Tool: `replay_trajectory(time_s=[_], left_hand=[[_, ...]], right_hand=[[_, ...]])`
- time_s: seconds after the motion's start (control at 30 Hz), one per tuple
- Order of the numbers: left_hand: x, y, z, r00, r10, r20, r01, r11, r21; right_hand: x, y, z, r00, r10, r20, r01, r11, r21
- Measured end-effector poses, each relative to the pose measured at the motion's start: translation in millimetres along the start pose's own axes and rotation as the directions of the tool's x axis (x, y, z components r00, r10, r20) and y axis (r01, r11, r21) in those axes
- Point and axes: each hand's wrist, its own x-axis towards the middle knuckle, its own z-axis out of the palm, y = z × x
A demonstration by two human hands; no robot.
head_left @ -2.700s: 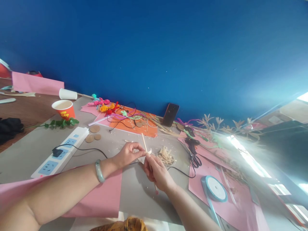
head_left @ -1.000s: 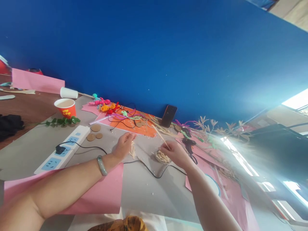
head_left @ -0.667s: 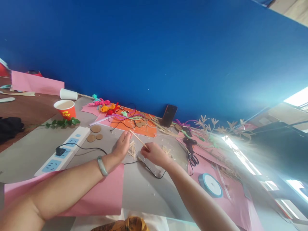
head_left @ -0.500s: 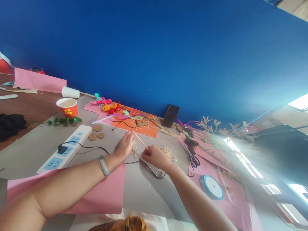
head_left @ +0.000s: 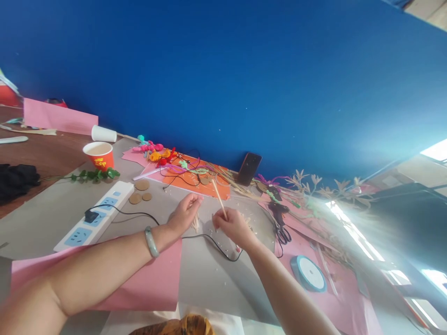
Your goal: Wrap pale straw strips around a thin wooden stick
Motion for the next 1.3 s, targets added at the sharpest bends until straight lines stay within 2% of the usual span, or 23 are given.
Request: replay_trajectory(time_s=[0.1,0.17,0.27,0.37,0.53,0.67,0.87,1.13,1.3], left_hand=[[-5.7,8.7,-0.5,0.997,0.064,0.053,-0.069,0.994,0.086],[-10.2,16.3,-0.6,0.982,0.104,0.155,-0.130,0.977,0.170],[-14.7,26.5,-0.3,0.947,0.137,0.290,-0.224,0.930,0.292],[-15.4,33.0,-0.1,0.918,0.165,0.361,-0.268,0.928,0.259],[-16.1,37.8,1.1,0.906,0.186,0.380,-0.282,0.935,0.214],[-18.6,38.4,2.3,0.918,0.166,0.361,-0.252,0.946,0.206],[-19.6,41.2,1.4,0.927,0.067,0.368,-0.137,0.976,0.168],[-20.6,42.2,1.9,0.927,0.114,0.358,-0.190,0.964,0.186],[-21.7,45.5,1.8,0.914,0.116,0.389,-0.192,0.968,0.162]], right_hand=[[-7.1,2.1,-1.2,0.999,0.051,0.000,-0.048,0.939,0.342],[-12.2,3.3,1.6,0.997,0.079,0.016,-0.076,0.856,0.512],[-18.2,5.3,7.4,0.995,0.097,0.009,-0.078,0.742,0.666],[-20.9,7.9,12.1,0.994,0.110,-0.008,-0.065,0.648,0.758],[-20.3,11.0,15.4,0.987,0.147,-0.070,-0.024,0.558,0.830],[-20.7,10.1,15.7,0.984,0.163,-0.065,-0.029,0.518,0.855],[-24.3,8.0,15.2,0.984,0.172,-0.038,-0.056,0.512,0.857],[-26.0,9.9,18.3,0.990,0.139,0.015,-0.086,0.518,0.851],[-26.1,10.8,18.3,0.993,0.106,0.060,-0.107,0.524,0.845]])
